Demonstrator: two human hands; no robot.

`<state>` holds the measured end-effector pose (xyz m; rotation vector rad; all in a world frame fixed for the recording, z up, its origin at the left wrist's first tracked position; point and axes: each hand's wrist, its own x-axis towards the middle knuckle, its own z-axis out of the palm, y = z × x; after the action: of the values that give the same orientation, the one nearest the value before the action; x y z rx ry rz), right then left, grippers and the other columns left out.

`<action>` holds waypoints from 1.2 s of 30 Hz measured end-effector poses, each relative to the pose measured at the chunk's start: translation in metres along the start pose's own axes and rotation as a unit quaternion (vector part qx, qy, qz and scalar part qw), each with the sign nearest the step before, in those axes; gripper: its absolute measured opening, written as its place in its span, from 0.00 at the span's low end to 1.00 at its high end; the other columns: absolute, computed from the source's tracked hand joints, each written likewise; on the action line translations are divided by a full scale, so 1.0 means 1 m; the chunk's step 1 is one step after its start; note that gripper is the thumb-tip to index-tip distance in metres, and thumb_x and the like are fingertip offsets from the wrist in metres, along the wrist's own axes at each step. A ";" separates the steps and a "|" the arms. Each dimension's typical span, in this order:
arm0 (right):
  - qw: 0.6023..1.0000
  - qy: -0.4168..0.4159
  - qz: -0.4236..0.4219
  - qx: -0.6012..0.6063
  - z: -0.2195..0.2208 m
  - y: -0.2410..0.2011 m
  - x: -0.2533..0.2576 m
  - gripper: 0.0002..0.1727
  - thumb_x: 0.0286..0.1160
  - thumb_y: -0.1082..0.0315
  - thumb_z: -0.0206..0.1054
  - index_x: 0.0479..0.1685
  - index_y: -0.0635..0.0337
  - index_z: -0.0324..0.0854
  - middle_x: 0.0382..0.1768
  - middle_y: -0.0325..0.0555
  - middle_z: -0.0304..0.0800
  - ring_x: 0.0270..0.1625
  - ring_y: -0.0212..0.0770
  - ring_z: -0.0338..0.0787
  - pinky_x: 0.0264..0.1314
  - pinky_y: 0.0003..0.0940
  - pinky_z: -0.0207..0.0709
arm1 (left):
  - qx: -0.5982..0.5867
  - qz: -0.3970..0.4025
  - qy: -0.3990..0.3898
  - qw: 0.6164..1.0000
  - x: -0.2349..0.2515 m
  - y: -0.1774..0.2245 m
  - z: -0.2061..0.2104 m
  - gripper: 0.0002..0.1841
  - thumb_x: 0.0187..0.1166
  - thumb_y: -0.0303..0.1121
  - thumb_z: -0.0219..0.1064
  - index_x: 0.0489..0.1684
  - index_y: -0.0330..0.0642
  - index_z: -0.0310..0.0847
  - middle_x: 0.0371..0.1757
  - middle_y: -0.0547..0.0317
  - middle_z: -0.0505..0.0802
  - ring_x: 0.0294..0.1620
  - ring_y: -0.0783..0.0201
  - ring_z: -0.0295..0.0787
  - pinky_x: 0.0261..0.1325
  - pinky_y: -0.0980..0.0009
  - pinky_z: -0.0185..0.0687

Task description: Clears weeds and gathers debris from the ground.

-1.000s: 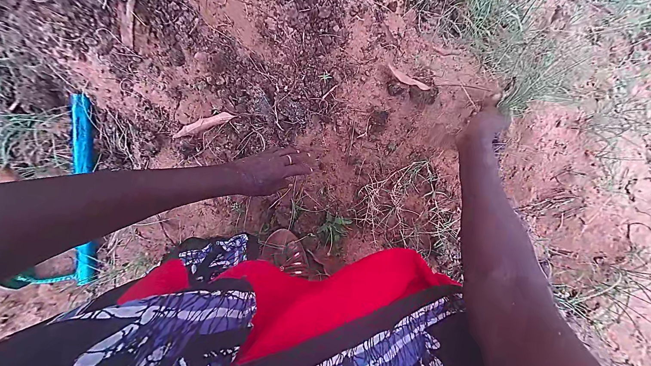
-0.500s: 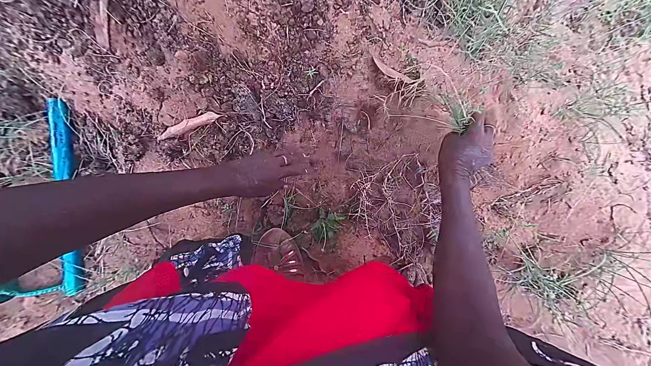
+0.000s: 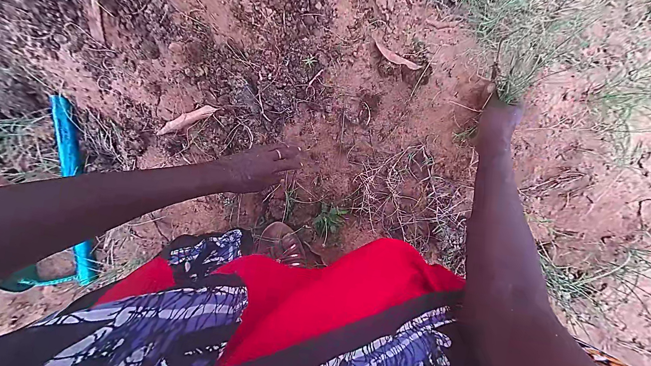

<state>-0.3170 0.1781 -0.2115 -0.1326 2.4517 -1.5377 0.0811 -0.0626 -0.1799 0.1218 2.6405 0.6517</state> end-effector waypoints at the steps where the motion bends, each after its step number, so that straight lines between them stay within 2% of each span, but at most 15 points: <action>1: 1.000 -0.016 0.009 0.014 -0.002 0.001 0.002 0.18 0.88 0.61 0.62 0.63 0.67 0.80 0.47 0.46 0.89 0.45 0.31 0.89 0.55 0.33 0.84 | 0.001 0.002 -0.001 1.000 0.000 -0.002 0.002 0.23 0.82 0.29 0.66 0.76 0.36 0.79 0.81 0.35 0.78 0.85 0.38 0.71 0.85 0.45 0.65; 4: 0.999 -0.011 0.036 0.018 0.000 -0.001 -0.005 0.17 0.91 0.61 0.58 0.61 0.66 0.79 0.42 0.44 0.89 0.41 0.33 0.88 0.50 0.34 0.83 | 0.010 -0.028 -0.044 0.999 0.006 -0.002 0.000 0.24 0.83 0.31 0.66 0.79 0.40 0.77 0.86 0.39 0.73 0.88 0.40 0.66 0.87 0.46 0.61; 6: 1.000 0.011 0.022 0.014 0.004 -0.011 -0.034 0.17 0.91 0.63 0.57 0.62 0.69 0.80 0.45 0.49 0.87 0.45 0.35 0.85 0.57 0.36 0.79 | 0.014 -0.029 -0.040 0.999 0.012 -0.002 -0.002 0.24 0.82 0.30 0.66 0.79 0.40 0.78 0.85 0.41 0.75 0.87 0.40 0.67 0.86 0.45 0.62; 8: 0.999 0.031 -0.013 0.006 0.022 -0.017 -0.072 0.13 0.85 0.68 0.59 0.53 0.69 0.83 0.37 0.45 0.85 0.40 0.34 0.83 0.52 0.37 0.77 | 0.015 -0.037 -0.046 0.998 0.018 0.001 -0.003 0.25 0.83 0.31 0.66 0.81 0.43 0.77 0.86 0.43 0.74 0.88 0.41 0.66 0.85 0.43 0.63; 9: 0.999 0.034 -0.007 0.017 0.034 -0.018 -0.091 0.13 0.84 0.69 0.60 0.55 0.69 0.82 0.37 0.46 0.85 0.41 0.36 0.82 0.53 0.37 0.77 | 0.020 -0.034 -0.043 0.998 0.020 0.001 -0.003 0.25 0.84 0.32 0.66 0.81 0.44 0.76 0.86 0.43 0.74 0.87 0.41 0.67 0.83 0.42 0.65; 13: 0.969 0.144 0.114 0.165 0.059 -0.001 -0.132 0.31 0.71 0.64 0.79 0.68 0.71 0.73 0.53 0.57 0.86 0.57 0.43 0.87 0.65 0.38 0.80 | 0.020 -0.033 -0.031 0.999 0.028 0.006 -0.007 0.24 0.83 0.31 0.66 0.79 0.43 0.78 0.87 0.42 0.73 0.87 0.39 0.68 0.80 0.38 0.67; 17: 0.938 0.232 0.195 0.171 0.010 0.018 -0.101 0.44 0.75 0.65 0.76 0.88 0.68 0.54 0.76 0.63 0.74 0.77 0.49 0.79 0.78 0.40 0.74 | 0.016 -0.028 -0.024 0.999 0.026 0.010 -0.011 0.24 0.80 0.28 0.69 0.77 0.41 0.79 0.86 0.37 0.73 0.87 0.37 0.68 0.83 0.41 0.66; 19: 0.944 0.235 0.195 0.126 -0.009 0.021 -0.076 0.36 0.76 0.61 0.75 0.81 0.67 0.66 0.68 0.59 0.81 0.70 0.47 0.83 0.72 0.41 0.77 | 0.032 -0.016 -0.029 0.999 0.020 0.007 -0.007 0.25 0.80 0.29 0.69 0.79 0.42 0.77 0.86 0.39 0.74 0.87 0.39 0.67 0.83 0.42 0.67; 22: 0.967 0.205 0.140 0.065 -0.020 0.011 -0.055 0.29 0.77 0.60 0.71 0.74 0.67 0.75 0.66 0.59 0.85 0.70 0.47 0.84 0.74 0.43 0.75 | 0.030 -0.035 -0.046 0.998 0.011 0.004 -0.004 0.25 0.83 0.31 0.66 0.81 0.43 0.76 0.87 0.42 0.73 0.88 0.42 0.67 0.85 0.44 0.64; 24: 0.971 0.200 0.072 0.110 -0.017 0.006 -0.046 0.25 0.80 0.65 0.69 0.73 0.70 0.76 0.63 0.58 0.86 0.65 0.43 0.86 0.71 0.38 0.77 | 0.017 -0.060 -0.058 0.996 0.007 0.008 -0.006 0.24 0.84 0.32 0.65 0.81 0.43 0.76 0.88 0.43 0.72 0.88 0.42 0.66 0.84 0.42 0.64; 26: 0.955 0.183 0.046 0.227 -0.008 0.002 -0.043 0.25 0.86 0.68 0.63 0.76 0.73 0.68 0.58 0.56 0.86 0.56 0.39 0.89 0.63 0.34 0.83 | 0.010 -0.070 -0.068 0.995 0.006 0.012 -0.007 0.24 0.85 0.32 0.64 0.81 0.43 0.76 0.88 0.42 0.72 0.88 0.42 0.66 0.86 0.45 0.61; 29: 0.910 0.202 0.091 0.351 0.008 -0.005 -0.051 0.18 0.91 0.64 0.59 0.71 0.64 0.64 0.37 0.45 0.78 0.27 0.33 0.82 0.32 0.29 0.84 | 0.018 -0.066 -0.085 0.994 0.006 0.015 -0.011 0.24 0.86 0.31 0.61 0.82 0.43 0.75 0.86 0.39 0.73 0.87 0.39 0.68 0.86 0.45 0.62; 31: 0.898 0.200 0.163 0.357 0.012 -0.005 -0.064 0.18 0.93 0.61 0.57 0.73 0.58 0.65 0.41 0.42 0.73 0.30 0.32 0.74 0.34 0.28 0.74 | 0.014 -0.068 -0.093 0.993 0.008 0.019 -0.014 0.23 0.86 0.30 0.61 0.81 0.42 0.75 0.86 0.38 0.73 0.87 0.39 0.67 0.86 0.46 0.62; 34: 0.898 0.204 0.196 0.338 0.006 -0.006 -0.069 0.11 0.94 0.61 0.55 0.64 0.55 0.67 0.35 0.39 0.69 0.24 0.29 0.70 0.28 0.24 0.70 | 0.005 -0.082 -0.094 0.992 0.012 0.017 -0.018 0.23 0.88 0.33 0.61 0.82 0.45 0.75 0.88 0.45 0.72 0.89 0.44 0.65 0.85 0.46 0.63; 36: 0.904 0.191 0.205 0.325 -0.004 -0.010 -0.073 0.12 0.93 0.62 0.55 0.65 0.55 0.68 0.37 0.39 0.70 0.27 0.29 0.71 0.30 0.24 0.71 | -0.005 -0.084 -0.084 0.993 0.011 0.017 -0.015 0.22 0.87 0.33 0.62 0.80 0.44 0.77 0.87 0.46 0.73 0.88 0.45 0.67 0.84 0.46 0.65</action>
<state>-0.2480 0.1922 -0.1892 0.8132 1.8640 -2.2002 0.0645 -0.0522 -0.1637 -0.0455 2.4522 0.5729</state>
